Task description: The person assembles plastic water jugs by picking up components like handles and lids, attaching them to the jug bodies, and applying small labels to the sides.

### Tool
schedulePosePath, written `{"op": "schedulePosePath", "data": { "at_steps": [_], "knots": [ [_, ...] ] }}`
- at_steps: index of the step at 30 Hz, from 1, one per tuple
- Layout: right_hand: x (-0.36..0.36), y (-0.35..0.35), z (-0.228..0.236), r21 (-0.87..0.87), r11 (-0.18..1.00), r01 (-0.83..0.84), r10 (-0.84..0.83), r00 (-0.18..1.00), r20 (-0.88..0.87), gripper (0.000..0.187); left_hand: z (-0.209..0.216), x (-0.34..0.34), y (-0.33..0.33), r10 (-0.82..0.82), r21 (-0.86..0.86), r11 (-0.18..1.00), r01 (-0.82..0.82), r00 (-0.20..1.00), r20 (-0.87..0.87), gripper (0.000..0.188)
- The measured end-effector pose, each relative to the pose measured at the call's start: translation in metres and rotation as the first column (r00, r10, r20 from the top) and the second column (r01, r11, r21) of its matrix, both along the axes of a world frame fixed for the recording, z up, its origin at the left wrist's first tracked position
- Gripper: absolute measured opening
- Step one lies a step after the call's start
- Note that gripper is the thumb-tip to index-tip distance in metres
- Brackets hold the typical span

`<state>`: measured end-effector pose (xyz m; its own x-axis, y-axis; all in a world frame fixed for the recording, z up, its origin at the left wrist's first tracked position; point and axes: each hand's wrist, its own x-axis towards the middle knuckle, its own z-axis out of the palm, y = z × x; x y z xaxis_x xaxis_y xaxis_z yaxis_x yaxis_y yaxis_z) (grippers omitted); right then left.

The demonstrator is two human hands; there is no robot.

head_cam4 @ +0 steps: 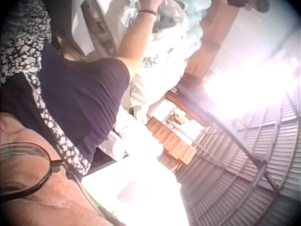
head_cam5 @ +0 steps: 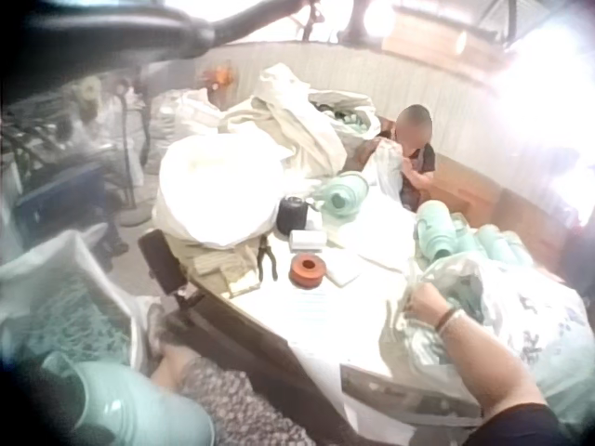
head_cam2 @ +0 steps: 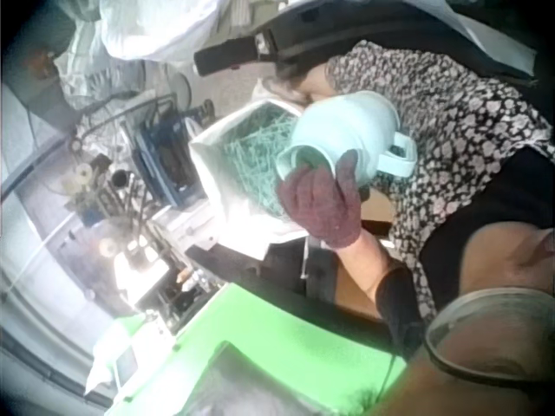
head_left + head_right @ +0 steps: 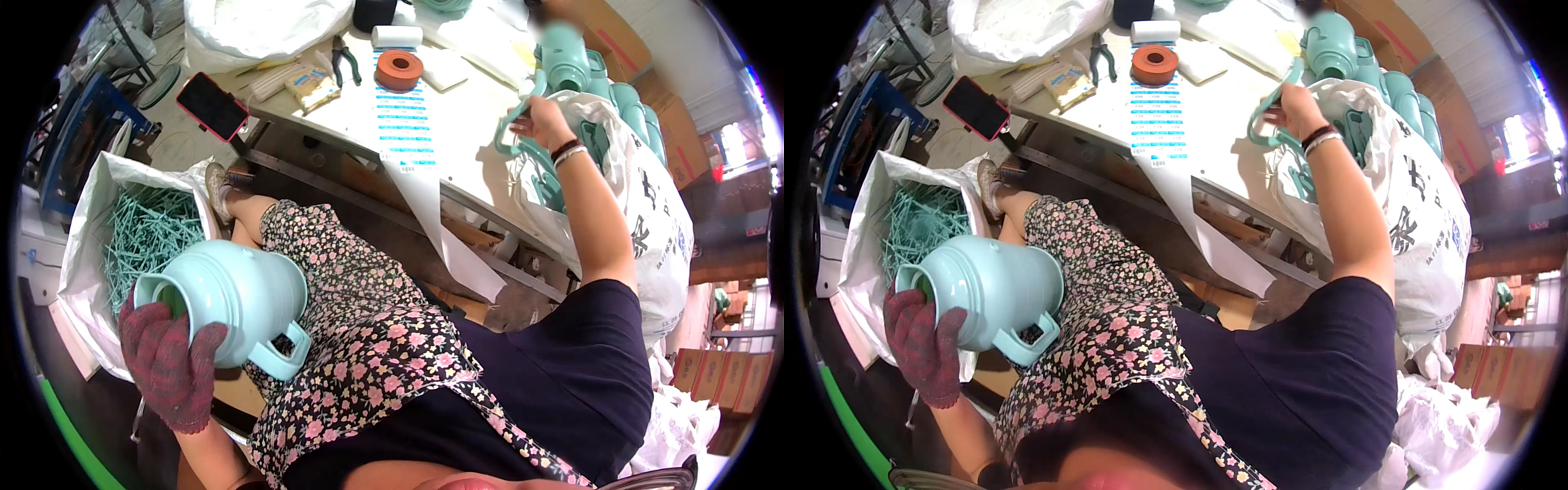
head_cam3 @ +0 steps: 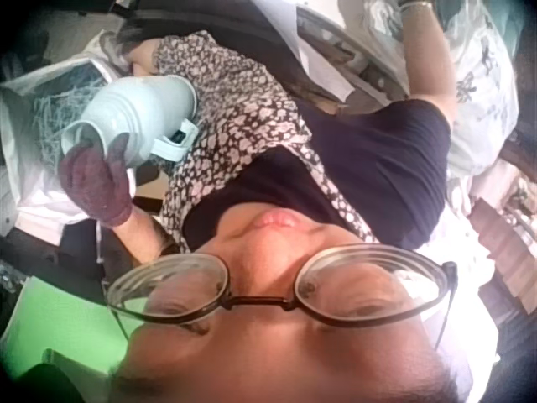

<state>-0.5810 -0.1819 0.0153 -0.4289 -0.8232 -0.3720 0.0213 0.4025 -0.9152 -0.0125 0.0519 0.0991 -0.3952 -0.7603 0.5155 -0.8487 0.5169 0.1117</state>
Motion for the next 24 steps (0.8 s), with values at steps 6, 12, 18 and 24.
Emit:
{"op": "schedulePosePath", "data": {
  "at_steps": [6,12,18,24],
  "knots": [
    [0.084,-0.018,0.061,0.459,0.815,-0.354,0.381,-0.27,-0.884,0.032,-0.013,-0.008,0.005,-0.098,-0.009,0.995,0.099,0.993,0.064,0.041],
    [0.262,0.051,0.144,0.239,0.27,-0.933,-0.068,-0.267,-0.961,0.017,0.044,-0.007,-0.031,-0.03,-0.04,0.999,0.024,0.99,-0.139,0.059],
    [0.36,0.077,0.151,-0.494,-0.31,-0.812,-0.217,0.566,-0.795,0.04,0.023,-0.005,-0.068,0.103,0.138,0.99,0.001,0.664,-0.74,0.041],
    [0.401,0.051,0.024,-0.553,0.261,-0.791,0.965,0.216,0.148,0.031,-0.025,0.029,-0.048,0.385,0.392,0.902,0.182,0.074,-0.92,0.045]
  ]
}}
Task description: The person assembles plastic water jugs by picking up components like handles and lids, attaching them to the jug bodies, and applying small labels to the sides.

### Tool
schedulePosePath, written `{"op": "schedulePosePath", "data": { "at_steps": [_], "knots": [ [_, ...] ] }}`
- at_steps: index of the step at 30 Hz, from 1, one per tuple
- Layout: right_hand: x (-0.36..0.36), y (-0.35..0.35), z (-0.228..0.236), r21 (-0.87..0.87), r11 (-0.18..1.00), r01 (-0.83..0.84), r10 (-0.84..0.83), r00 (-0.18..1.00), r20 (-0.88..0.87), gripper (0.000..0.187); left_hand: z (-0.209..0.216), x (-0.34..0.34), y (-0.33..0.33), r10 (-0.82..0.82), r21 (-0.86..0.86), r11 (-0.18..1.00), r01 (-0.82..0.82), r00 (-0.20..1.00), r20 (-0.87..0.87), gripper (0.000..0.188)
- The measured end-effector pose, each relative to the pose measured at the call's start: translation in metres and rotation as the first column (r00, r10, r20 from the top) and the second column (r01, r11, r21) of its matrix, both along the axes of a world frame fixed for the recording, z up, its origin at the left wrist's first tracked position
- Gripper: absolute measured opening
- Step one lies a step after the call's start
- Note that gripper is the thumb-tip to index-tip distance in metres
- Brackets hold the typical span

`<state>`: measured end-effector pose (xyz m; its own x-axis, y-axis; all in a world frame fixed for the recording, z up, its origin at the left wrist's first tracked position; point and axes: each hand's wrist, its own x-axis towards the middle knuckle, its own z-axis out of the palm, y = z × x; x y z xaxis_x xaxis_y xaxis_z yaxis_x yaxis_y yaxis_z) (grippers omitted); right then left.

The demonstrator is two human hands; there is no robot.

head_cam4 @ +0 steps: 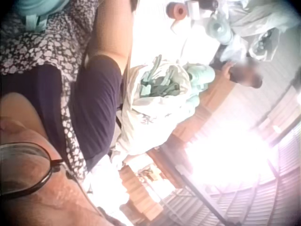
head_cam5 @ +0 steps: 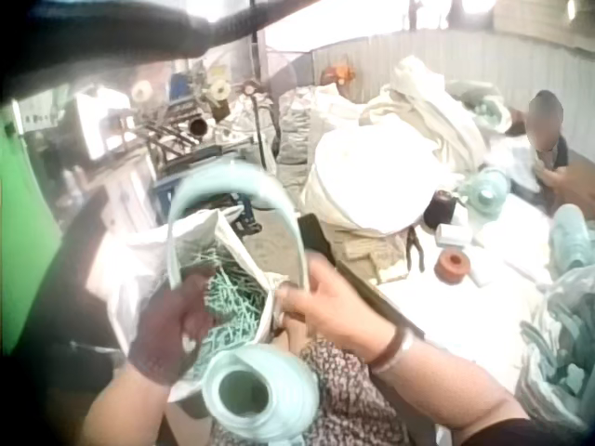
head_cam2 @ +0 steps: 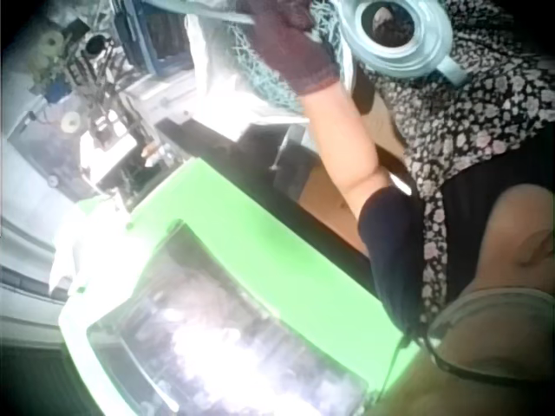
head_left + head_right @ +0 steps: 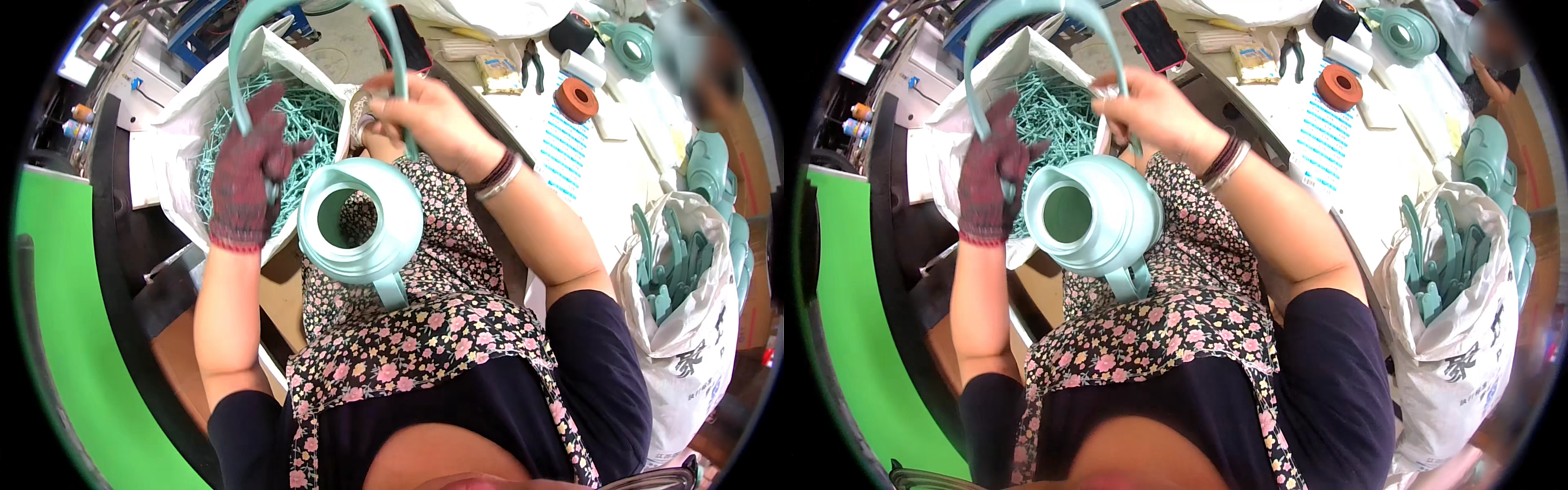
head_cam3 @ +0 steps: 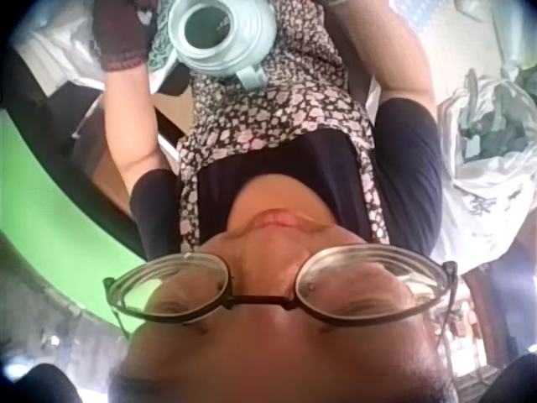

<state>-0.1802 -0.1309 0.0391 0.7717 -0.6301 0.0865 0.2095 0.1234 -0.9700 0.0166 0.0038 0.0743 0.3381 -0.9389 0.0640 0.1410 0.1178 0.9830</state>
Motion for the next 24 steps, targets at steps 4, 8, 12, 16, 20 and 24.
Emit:
{"op": "schedulePosePath", "data": {
  "at_steps": [4,8,12,16,20,24],
  "knots": [
    [-0.002,0.011,-0.053,0.36,0.926,-0.113,0.069,0.989,0.132,0.009,-0.044,-0.004,0.04,0.221,0.198,0.96,-0.197,0.969,-0.106,0.031],
    [-0.004,0.03,-0.05,0.434,0.901,-0.004,-0.057,0.99,0.128,0.018,-0.082,0.007,0.052,0.072,0.049,0.997,-0.058,0.929,-0.362,0.019],
    [-0.001,0.029,-0.05,0.423,0.906,0.025,-0.067,0.994,0.086,0.027,-0.104,0.011,0.055,-0.003,-0.049,0.999,-0.019,0.91,-0.415,0.015],
    [0.004,0.027,-0.056,0.468,0.883,0.033,-0.083,0.993,0.085,0.026,-0.103,-0.003,0.053,0.009,-0.077,0.996,-0.054,0.871,-0.492,0.023],
    [0.008,0.028,-0.051,0.647,0.761,0.035,-0.072,0.997,0.031,0.021,-0.083,-0.022,0.037,0.102,0.037,0.994,-0.098,0.814,-0.572,0.034],
    [0.003,0.031,-0.046,0.748,0.664,0.004,-0.032,0.999,0.023,0.019,-0.06,-0.032,0.04,0.175,0.194,0.979,-0.069,0.775,-0.607,0.047]
  ]
}}
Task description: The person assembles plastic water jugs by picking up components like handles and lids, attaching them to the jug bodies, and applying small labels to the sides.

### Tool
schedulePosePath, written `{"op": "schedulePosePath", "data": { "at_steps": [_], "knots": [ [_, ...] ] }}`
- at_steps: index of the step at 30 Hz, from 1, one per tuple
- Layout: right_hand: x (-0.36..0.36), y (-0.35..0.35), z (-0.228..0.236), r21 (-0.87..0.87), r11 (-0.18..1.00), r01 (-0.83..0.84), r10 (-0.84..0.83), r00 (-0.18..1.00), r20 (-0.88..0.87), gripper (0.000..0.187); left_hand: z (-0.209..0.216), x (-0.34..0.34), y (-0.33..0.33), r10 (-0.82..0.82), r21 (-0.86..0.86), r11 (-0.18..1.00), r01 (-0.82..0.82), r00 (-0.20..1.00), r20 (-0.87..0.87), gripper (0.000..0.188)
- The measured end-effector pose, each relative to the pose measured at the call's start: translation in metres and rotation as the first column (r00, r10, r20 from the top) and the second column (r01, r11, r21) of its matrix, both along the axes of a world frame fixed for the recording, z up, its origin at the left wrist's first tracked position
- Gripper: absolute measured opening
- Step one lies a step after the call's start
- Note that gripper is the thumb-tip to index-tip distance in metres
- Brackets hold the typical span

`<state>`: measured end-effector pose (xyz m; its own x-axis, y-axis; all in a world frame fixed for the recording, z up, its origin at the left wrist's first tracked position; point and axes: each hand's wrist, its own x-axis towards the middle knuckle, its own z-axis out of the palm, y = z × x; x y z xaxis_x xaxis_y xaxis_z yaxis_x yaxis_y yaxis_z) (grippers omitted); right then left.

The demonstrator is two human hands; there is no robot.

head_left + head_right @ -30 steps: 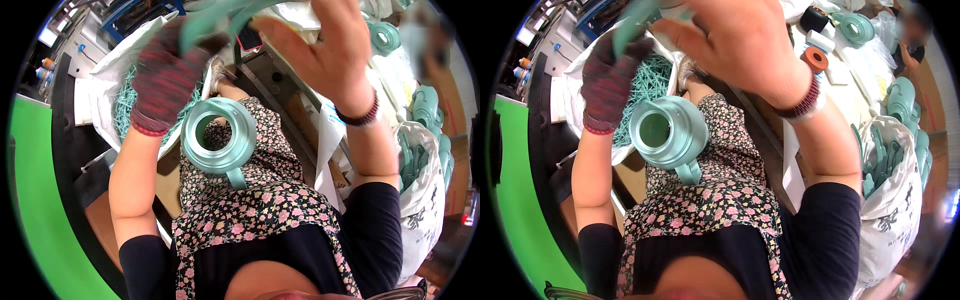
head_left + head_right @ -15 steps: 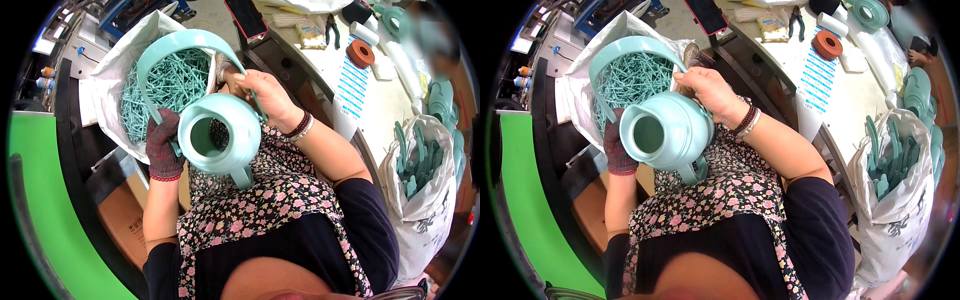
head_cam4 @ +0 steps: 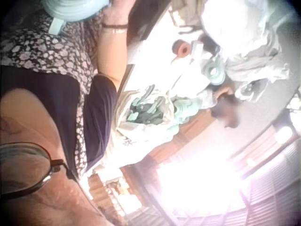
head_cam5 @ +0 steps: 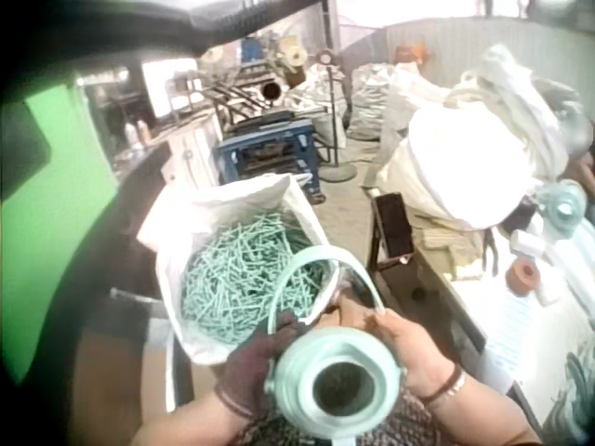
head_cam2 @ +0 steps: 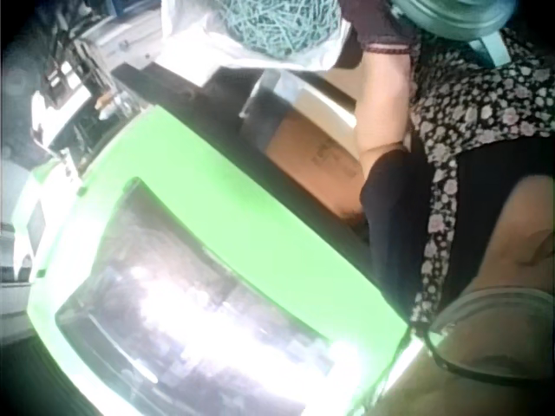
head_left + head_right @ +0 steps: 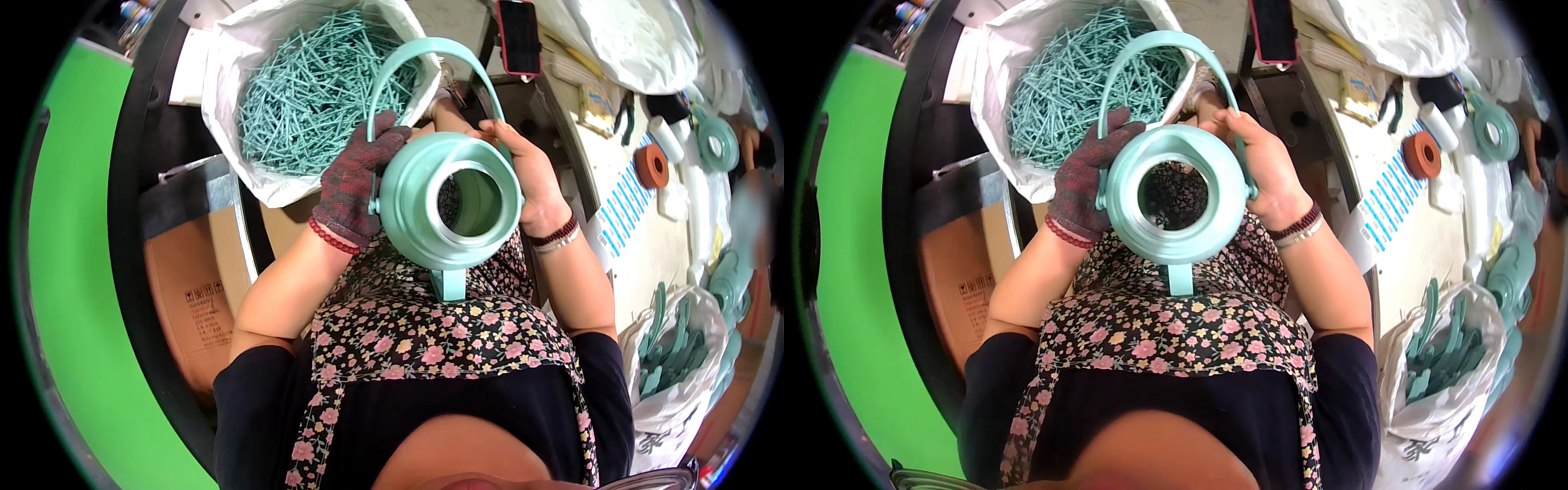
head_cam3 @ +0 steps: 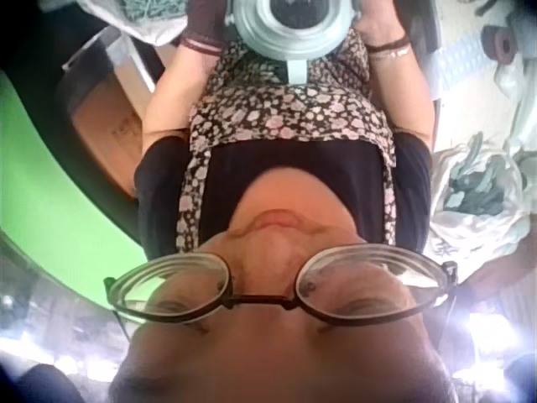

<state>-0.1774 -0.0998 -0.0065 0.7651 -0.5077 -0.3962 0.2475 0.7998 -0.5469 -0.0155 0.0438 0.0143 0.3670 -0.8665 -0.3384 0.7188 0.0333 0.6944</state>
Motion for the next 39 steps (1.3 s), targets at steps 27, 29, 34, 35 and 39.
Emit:
{"op": "schedulePosePath", "data": {
  "at_steps": [27,29,34,35,39],
  "knots": [
    [-0.014,0.055,0.025,-0.933,-0.019,0.359,-0.078,0.93,0.359,0.087,0.031,0.006,-0.022,0.103,-0.206,0.977,0.053,0.731,0.675,0.022],
    [-0.025,0.052,0.031,-0.912,0.265,0.312,-0.061,0.95,0.307,0.089,0.044,-0.017,-0.02,0.251,-0.324,0.946,-0.007,0.652,0.716,0.022],
    [-0.037,0.037,0.03,-0.948,0.133,0.288,-0.065,0.957,0.282,0.092,0.064,-0.011,-0.033,0.026,-0.008,1.0,-0.025,0.89,0.455,0.027],
    [-0.032,0.036,0.033,-0.926,-0.016,0.378,0.011,0.926,0.378,0.093,0.025,0.006,-0.044,0.032,-0.011,0.999,-0.03,0.921,0.389,0.025],
    [-0.058,0.02,0.049,-0.896,0.024,0.444,0.024,0.896,0.444,0.111,-0.064,0.045,-0.035,-0.337,0.212,0.941,0.262,0.754,0.563,0.033]
  ]
}}
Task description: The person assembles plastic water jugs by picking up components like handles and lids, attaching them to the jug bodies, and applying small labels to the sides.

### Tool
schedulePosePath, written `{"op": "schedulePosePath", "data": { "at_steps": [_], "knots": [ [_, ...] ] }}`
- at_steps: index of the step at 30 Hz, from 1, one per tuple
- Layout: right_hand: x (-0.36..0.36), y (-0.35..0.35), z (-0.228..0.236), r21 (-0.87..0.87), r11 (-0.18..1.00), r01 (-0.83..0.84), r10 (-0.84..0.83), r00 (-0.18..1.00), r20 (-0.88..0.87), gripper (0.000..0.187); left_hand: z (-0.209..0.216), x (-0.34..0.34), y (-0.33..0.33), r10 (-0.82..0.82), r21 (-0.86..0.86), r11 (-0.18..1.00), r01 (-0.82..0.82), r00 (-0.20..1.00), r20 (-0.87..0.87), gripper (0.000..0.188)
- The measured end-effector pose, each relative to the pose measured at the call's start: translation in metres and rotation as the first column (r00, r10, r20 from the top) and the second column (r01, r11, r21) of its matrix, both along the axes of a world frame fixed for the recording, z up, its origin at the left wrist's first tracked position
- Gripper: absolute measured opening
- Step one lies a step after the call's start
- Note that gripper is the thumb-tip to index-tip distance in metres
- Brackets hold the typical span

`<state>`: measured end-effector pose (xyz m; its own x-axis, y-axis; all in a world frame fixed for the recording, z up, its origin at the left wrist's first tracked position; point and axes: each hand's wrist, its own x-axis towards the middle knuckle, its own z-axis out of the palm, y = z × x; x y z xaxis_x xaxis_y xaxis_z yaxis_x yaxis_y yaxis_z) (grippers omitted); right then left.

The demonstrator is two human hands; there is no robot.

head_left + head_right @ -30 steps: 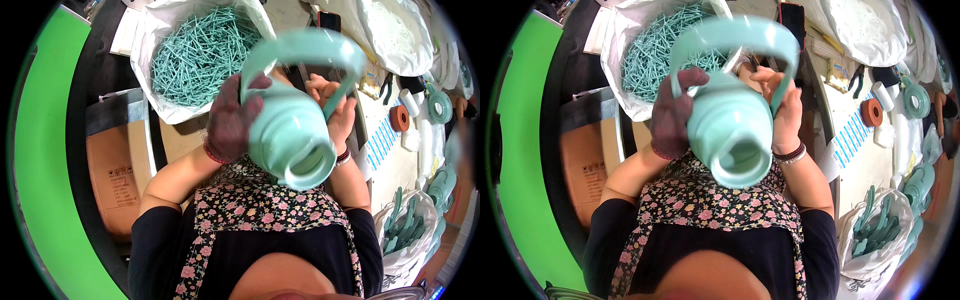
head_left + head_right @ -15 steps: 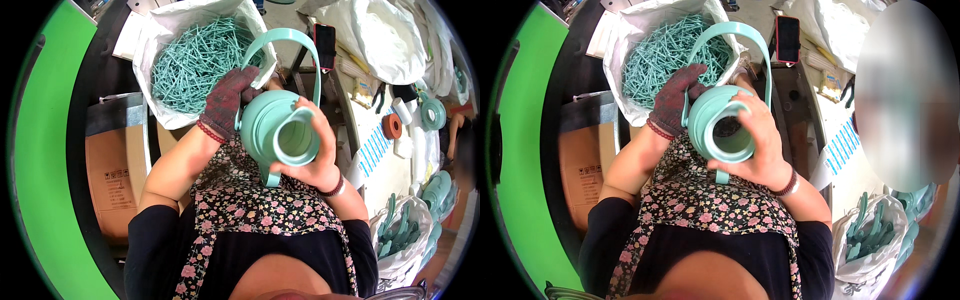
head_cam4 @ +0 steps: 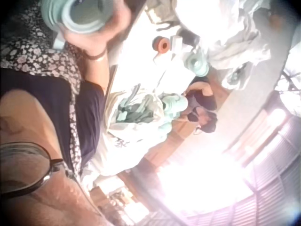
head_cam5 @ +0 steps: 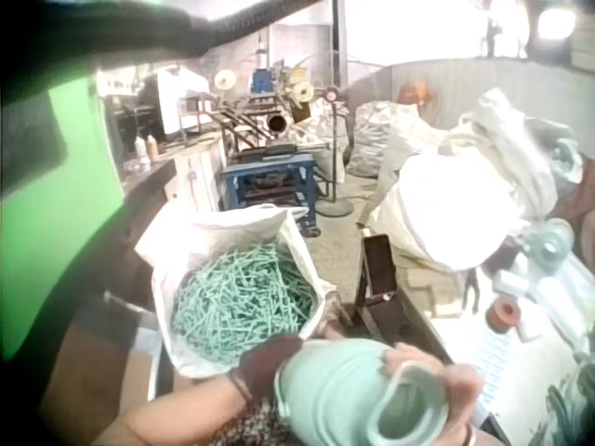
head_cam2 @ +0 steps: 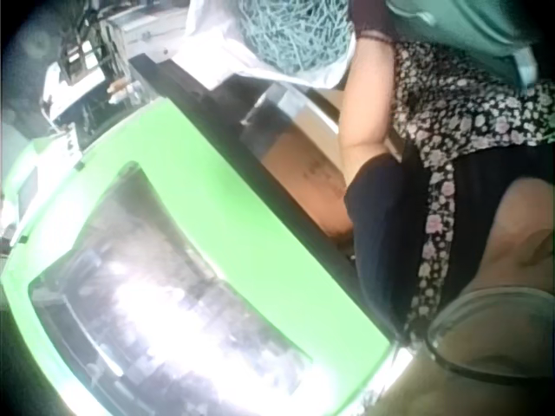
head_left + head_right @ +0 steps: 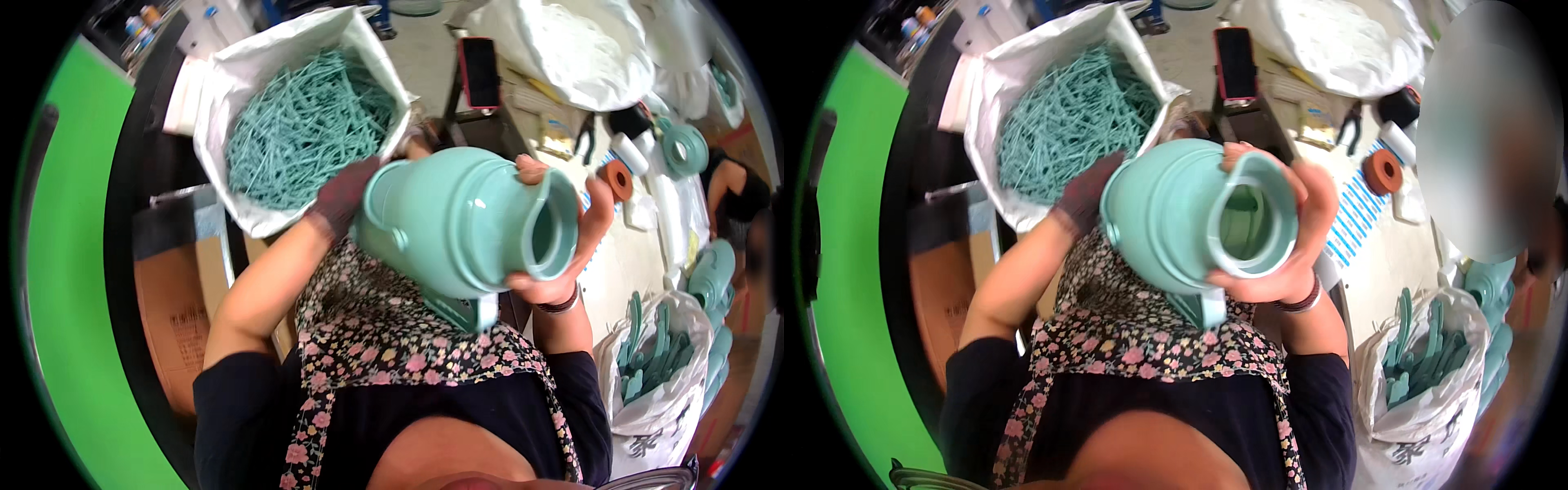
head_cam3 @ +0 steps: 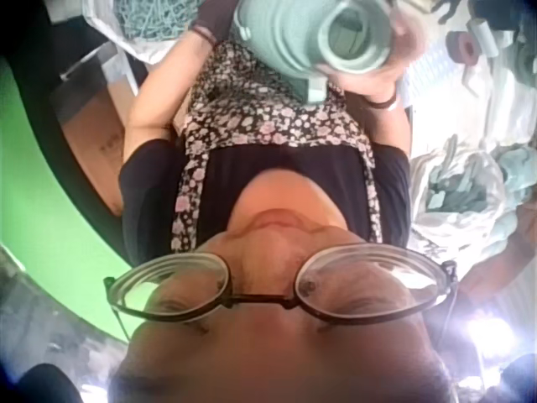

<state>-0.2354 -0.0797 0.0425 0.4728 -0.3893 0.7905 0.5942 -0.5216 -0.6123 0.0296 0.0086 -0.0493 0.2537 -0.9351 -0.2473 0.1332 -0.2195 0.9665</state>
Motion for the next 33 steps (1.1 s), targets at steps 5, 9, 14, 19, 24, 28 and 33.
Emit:
{"op": "schedulePosePath", "data": {
  "at_steps": [5,9,14,19,24,28,33],
  "knots": [
    [-0.061,-0.039,0.007,0.085,0.946,0.313,-0.23,0.834,-0.502,0.097,0.005,-0.014,0.057,0.03,0.005,0.999,-0.037,0.685,-0.728,0.047],
    [-0.081,-0.05,-0.012,0.025,0.809,0.587,-0.426,0.615,-0.663,0.068,0.007,-0.018,0.071,0.379,0.08,0.911,-0.404,0.745,-0.549,0.054],
    [-0.161,-0.117,-0.079,0.756,0.493,0.43,-0.432,0.875,-0.216,0.049,0.069,-0.056,0.058,0.128,-0.326,0.923,-0.204,0.963,-0.239,0.067],
    [-0.261,-0.153,-0.061,0.874,0.454,0.173,-0.751,0.602,0.271,0.038,0.041,-0.029,0.068,0.304,-0.142,0.926,-0.35,0.913,-0.272,0.063],
    [-0.302,-0.208,-0.002,0.945,-0.025,0.327,-0.998,0.048,-0.043,0.044,-0.005,-0.03,0.086,0.351,-0.015,0.925,-0.381,0.866,-0.355,0.065],
    [-0.37,-0.228,-0.022,0.929,-0.284,0.237,-0.959,-0.081,-0.272,0.061,-0.022,-0.035,0.071,0.364,0.165,0.926,-0.339,0.918,-0.157,0.056],
    [-0.319,-0.205,-0.087,0.809,-0.307,0.501,-0.846,0.247,-0.473,0.06,-0.052,-0.05,0.096,0.191,0.052,0.971,-0.232,0.893,0.408,0.049]
  ]
}}
